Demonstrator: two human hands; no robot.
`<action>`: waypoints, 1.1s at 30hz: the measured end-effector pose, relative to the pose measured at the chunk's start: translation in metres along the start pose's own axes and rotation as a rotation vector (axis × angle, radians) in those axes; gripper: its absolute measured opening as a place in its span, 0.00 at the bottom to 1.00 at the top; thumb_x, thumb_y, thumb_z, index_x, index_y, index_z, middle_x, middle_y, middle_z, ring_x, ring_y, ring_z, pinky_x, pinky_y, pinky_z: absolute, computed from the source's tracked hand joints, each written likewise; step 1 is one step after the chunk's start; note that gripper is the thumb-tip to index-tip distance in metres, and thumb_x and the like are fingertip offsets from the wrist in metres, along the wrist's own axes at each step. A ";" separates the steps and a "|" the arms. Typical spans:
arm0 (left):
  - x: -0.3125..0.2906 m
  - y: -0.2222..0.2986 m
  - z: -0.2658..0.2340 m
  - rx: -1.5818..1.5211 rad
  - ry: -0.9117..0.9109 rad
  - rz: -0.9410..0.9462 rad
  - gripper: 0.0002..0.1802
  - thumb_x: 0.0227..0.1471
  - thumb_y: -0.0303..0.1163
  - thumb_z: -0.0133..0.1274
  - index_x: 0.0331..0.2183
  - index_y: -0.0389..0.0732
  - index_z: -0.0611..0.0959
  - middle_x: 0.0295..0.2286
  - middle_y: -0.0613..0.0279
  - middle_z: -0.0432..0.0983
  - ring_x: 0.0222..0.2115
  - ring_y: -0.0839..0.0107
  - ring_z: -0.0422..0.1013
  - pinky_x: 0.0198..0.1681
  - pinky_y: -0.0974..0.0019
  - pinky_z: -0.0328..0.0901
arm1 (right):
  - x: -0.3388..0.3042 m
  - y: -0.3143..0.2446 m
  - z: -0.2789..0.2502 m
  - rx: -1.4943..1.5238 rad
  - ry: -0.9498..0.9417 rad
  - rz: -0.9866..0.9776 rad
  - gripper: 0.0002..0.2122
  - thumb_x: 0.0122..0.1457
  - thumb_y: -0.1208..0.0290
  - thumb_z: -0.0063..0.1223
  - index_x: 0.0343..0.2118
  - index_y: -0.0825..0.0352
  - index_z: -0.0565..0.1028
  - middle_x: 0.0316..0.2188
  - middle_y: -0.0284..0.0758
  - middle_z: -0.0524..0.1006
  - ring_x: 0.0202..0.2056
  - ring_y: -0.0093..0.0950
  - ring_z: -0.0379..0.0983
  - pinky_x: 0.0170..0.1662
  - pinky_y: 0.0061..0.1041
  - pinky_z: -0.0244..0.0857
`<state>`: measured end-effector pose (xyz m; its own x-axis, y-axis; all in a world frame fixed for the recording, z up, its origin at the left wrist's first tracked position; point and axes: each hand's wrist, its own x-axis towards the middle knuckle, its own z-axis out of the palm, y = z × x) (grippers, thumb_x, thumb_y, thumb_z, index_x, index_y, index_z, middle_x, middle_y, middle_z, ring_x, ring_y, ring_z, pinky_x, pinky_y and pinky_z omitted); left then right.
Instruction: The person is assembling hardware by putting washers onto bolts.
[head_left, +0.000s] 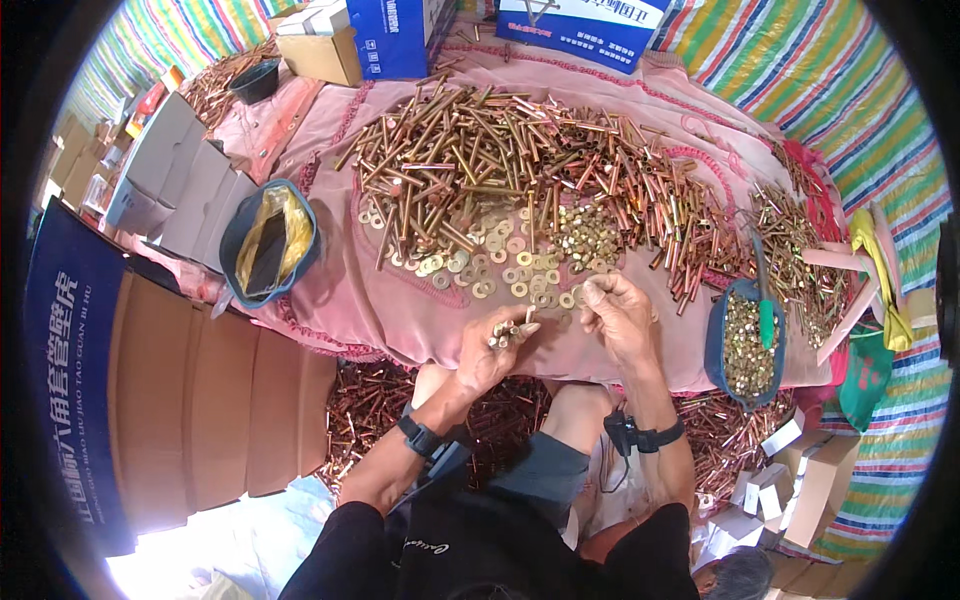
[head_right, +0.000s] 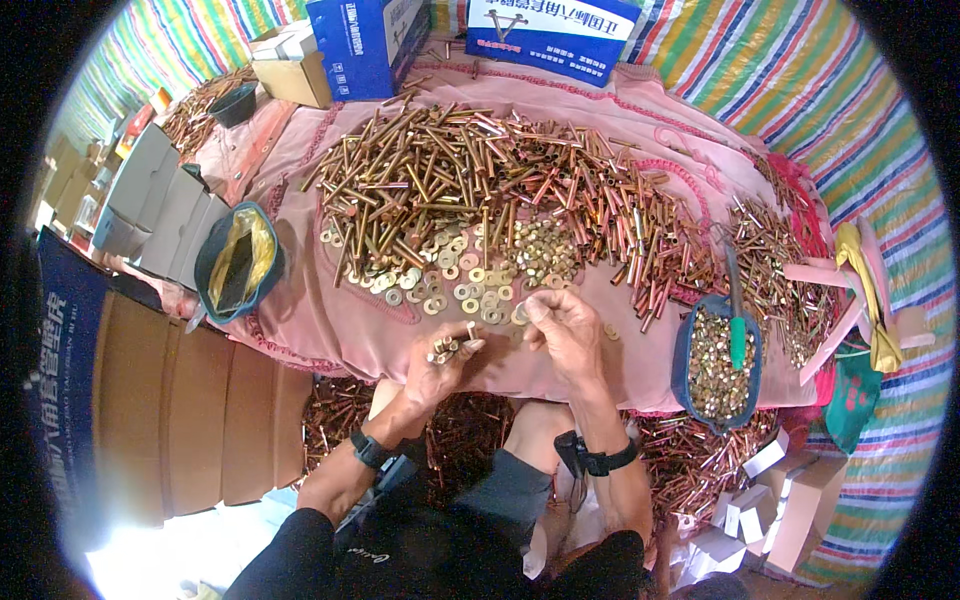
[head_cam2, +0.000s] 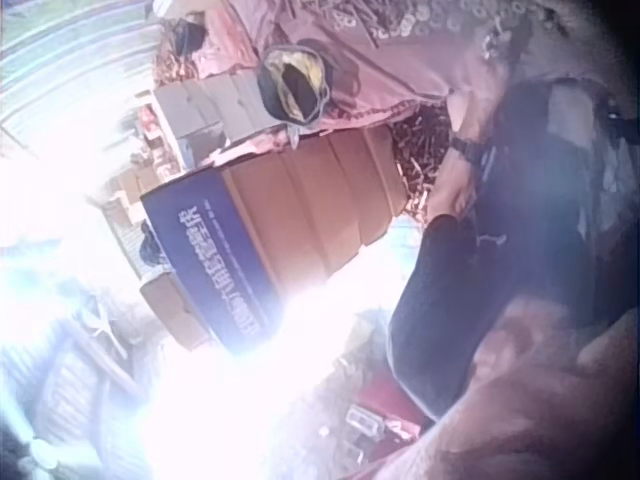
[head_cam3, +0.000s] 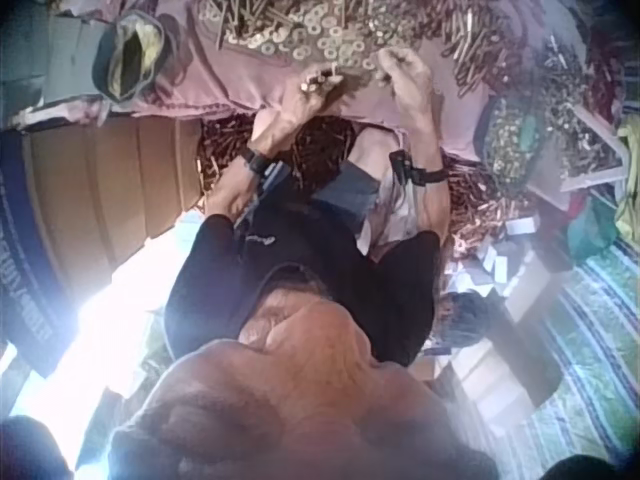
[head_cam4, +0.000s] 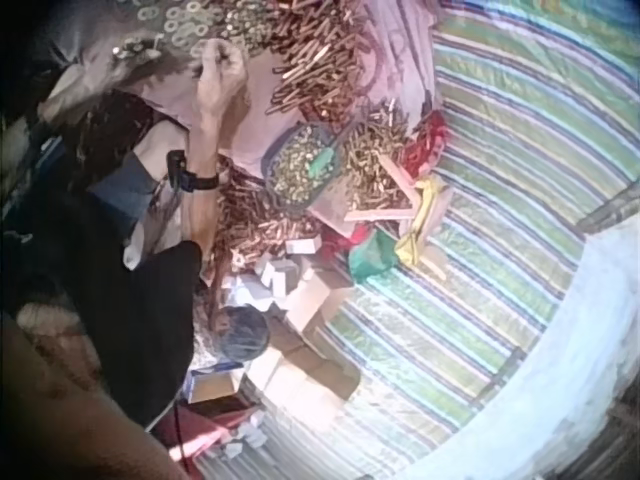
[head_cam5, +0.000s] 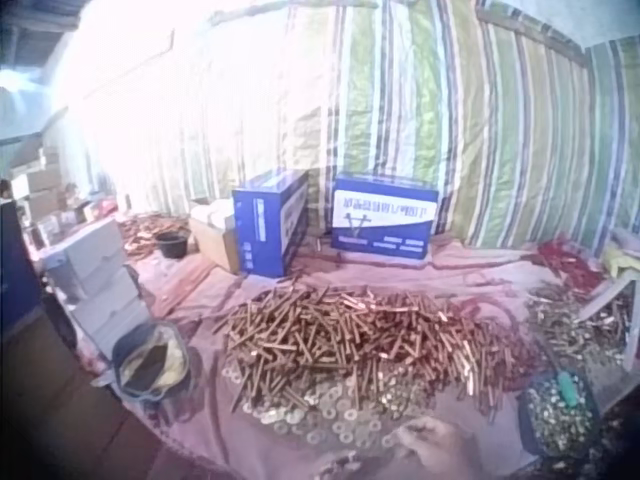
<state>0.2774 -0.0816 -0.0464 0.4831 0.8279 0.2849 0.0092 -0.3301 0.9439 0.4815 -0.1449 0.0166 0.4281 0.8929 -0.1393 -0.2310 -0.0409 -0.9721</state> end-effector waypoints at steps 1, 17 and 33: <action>0.000 0.001 0.001 -0.024 -0.011 0.010 0.12 0.56 0.25 0.61 0.44 0.36 0.83 0.34 0.52 0.83 0.33 0.60 0.80 0.37 0.64 0.72 | -0.004 -0.003 0.008 0.001 -0.002 0.007 0.07 0.64 0.70 0.61 0.36 0.69 0.78 0.29 0.31 0.81 0.23 0.16 0.74 0.24 0.14 0.68; 0.000 -0.006 -0.001 -0.034 -0.099 -0.010 0.18 0.49 0.22 0.54 0.44 0.36 0.82 0.35 0.49 0.81 0.34 0.49 0.79 0.39 0.57 0.73 | -0.010 0.005 0.039 -0.177 0.023 -0.055 0.09 0.64 0.70 0.61 0.41 0.70 0.76 0.31 0.36 0.82 0.23 0.21 0.77 0.25 0.18 0.73; 0.001 0.008 0.006 -0.023 0.003 0.065 0.18 0.51 0.17 0.58 0.46 0.34 0.82 0.37 0.48 0.83 0.37 0.56 0.81 0.42 0.63 0.73 | 0.102 -0.025 -0.048 -1.272 0.337 -0.263 0.13 0.55 0.65 0.62 0.36 0.72 0.81 0.28 0.55 0.80 0.33 0.53 0.79 0.40 0.48 0.71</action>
<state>0.2835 -0.0862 -0.0401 0.4792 0.8065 0.3463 -0.0422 -0.3729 0.9269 0.5726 -0.0744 0.0175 0.5691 0.7930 0.2173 0.7792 -0.4357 -0.4505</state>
